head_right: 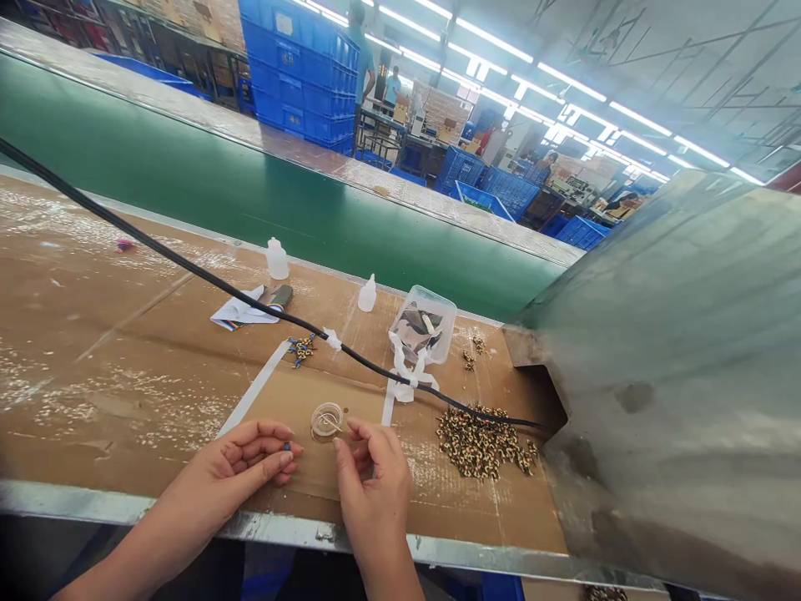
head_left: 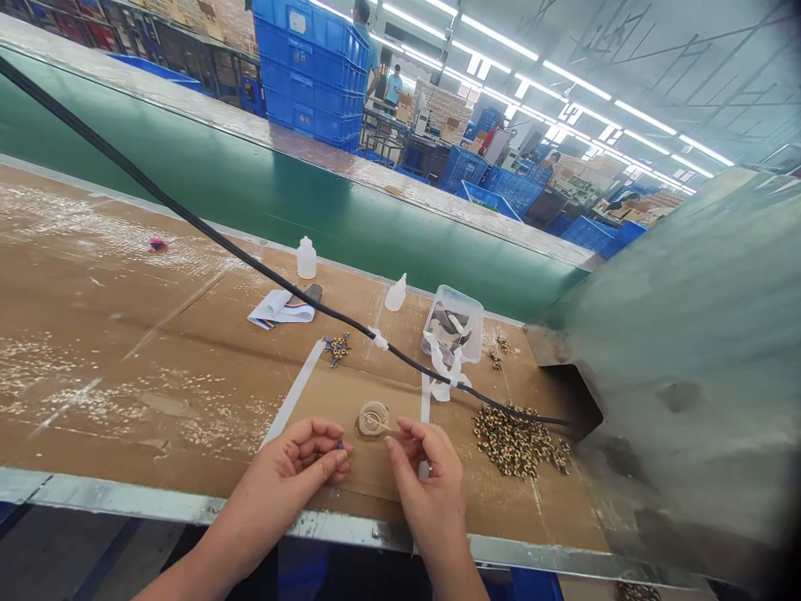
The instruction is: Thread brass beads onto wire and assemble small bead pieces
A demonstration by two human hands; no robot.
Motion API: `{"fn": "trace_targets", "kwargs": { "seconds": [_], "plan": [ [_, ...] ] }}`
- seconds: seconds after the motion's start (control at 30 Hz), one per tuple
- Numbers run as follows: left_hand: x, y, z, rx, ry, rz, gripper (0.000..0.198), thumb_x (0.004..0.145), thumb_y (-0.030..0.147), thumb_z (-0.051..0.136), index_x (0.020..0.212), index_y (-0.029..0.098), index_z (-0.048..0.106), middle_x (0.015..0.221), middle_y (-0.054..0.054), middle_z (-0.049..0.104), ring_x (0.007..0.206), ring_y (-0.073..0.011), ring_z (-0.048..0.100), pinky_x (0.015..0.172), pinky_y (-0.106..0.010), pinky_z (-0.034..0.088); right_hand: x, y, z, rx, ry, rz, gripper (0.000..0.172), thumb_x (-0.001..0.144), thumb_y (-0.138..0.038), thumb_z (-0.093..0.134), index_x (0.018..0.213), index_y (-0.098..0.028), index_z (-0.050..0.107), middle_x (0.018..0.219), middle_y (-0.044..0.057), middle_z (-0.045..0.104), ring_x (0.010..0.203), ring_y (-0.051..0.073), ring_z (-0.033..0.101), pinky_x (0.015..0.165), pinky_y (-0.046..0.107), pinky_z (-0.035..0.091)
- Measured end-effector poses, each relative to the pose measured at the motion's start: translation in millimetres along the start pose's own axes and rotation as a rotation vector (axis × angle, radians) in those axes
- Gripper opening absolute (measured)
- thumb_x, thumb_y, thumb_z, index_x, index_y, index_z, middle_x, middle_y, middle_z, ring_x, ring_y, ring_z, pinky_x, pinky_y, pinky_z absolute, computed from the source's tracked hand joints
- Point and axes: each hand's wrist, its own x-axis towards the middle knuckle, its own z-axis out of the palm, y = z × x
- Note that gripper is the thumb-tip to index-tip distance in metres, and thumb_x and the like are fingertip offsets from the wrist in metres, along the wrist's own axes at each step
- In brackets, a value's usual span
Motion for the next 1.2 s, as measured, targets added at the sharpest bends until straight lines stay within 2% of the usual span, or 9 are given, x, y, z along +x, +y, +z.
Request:
{"fn": "trace_targets", "kwargs": {
  "seconds": [0.17, 0.37, 0.6, 0.83, 0.97, 1.2],
  "plan": [
    [1.8, -2.2, -1.8, 0.034, 0.020, 0.035, 0.033, 0.061, 0.040, 0.079, 0.081, 0.016, 0.070, 0.074, -0.003, 0.071, 0.071, -0.0150, 0.064, 0.072, -0.025, 0.054, 9.0, -1.6, 2.9, -0.023, -0.055, -0.055, 0.014, 0.090, -0.025, 0.059, 0.092, -0.021, 0.073, 0.086, 0.005, 0.065, 0.073, 0.014, 0.060, 0.063, 0.024, 0.051],
    [2.8, -2.7, -2.3, 0.103, 0.041, 0.058, 0.031, 0.061, 0.040, 0.078, 0.084, 0.019, 0.075, 0.077, -0.003, 0.074, 0.073, -0.0173, 0.067, 0.074, -0.026, 0.055, 12.6, -1.4, 2.6, -0.064, -0.088, -0.056, 0.014, 0.091, -0.024, 0.058, 0.093, -0.021, 0.072, 0.089, 0.004, 0.064, 0.075, 0.013, 0.060, 0.066, 0.023, 0.048],
    [6.1, -5.9, -2.4, 0.168, 0.048, 0.059, 0.031, 0.063, 0.040, 0.076, 0.085, 0.019, 0.075, 0.085, -0.004, 0.076, 0.080, -0.0205, 0.069, 0.080, -0.028, 0.056, 13.1, -3.2, 2.1, -0.109, -0.119, -0.082, 0.016, 0.094, -0.025, 0.053, 0.089, -0.020, 0.068, 0.088, 0.004, 0.063, 0.080, 0.015, 0.059, 0.070, 0.025, 0.046],
    [5.5, -14.2, -4.2, 0.193, 0.046, 0.106, 0.027, 0.067, 0.039, 0.074, 0.085, 0.019, 0.073, 0.089, -0.004, 0.075, 0.085, -0.0210, 0.068, 0.080, -0.028, 0.055, 13.4, -1.6, -8.6, -0.021, -0.034, -0.009, 0.018, 0.094, -0.031, 0.053, 0.085, -0.020, 0.064, 0.083, 0.002, 0.061, 0.074, 0.014, 0.056, 0.066, 0.025, 0.044],
    [5.4, -14.1, -2.8, 0.227, 0.053, 0.119, 0.028, 0.069, 0.040, 0.072, 0.086, 0.018, 0.072, 0.089, -0.005, 0.074, 0.084, -0.0213, 0.067, 0.079, -0.028, 0.054, 9.6, -11.9, -17.2, 0.022, -0.015, -0.028, 0.017, 0.093, -0.029, 0.055, 0.082, -0.020, 0.063, 0.080, 0.002, 0.061, 0.075, 0.015, 0.057, 0.066, 0.025, 0.043],
    [4.7, -12.4, -1.1, 0.203, 0.049, 0.124, 0.030, 0.068, 0.041, 0.072, 0.087, 0.018, 0.072, 0.087, -0.005, 0.074, 0.082, -0.0209, 0.067, 0.078, -0.028, 0.053, 2.5, -29.0, -16.5, 0.006, -0.093, -0.129, 0.013, 0.092, -0.022, 0.055, 0.081, -0.021, 0.061, 0.077, 0.000, 0.058, 0.072, 0.013, 0.053, 0.065, 0.024, 0.042]
  ]
}}
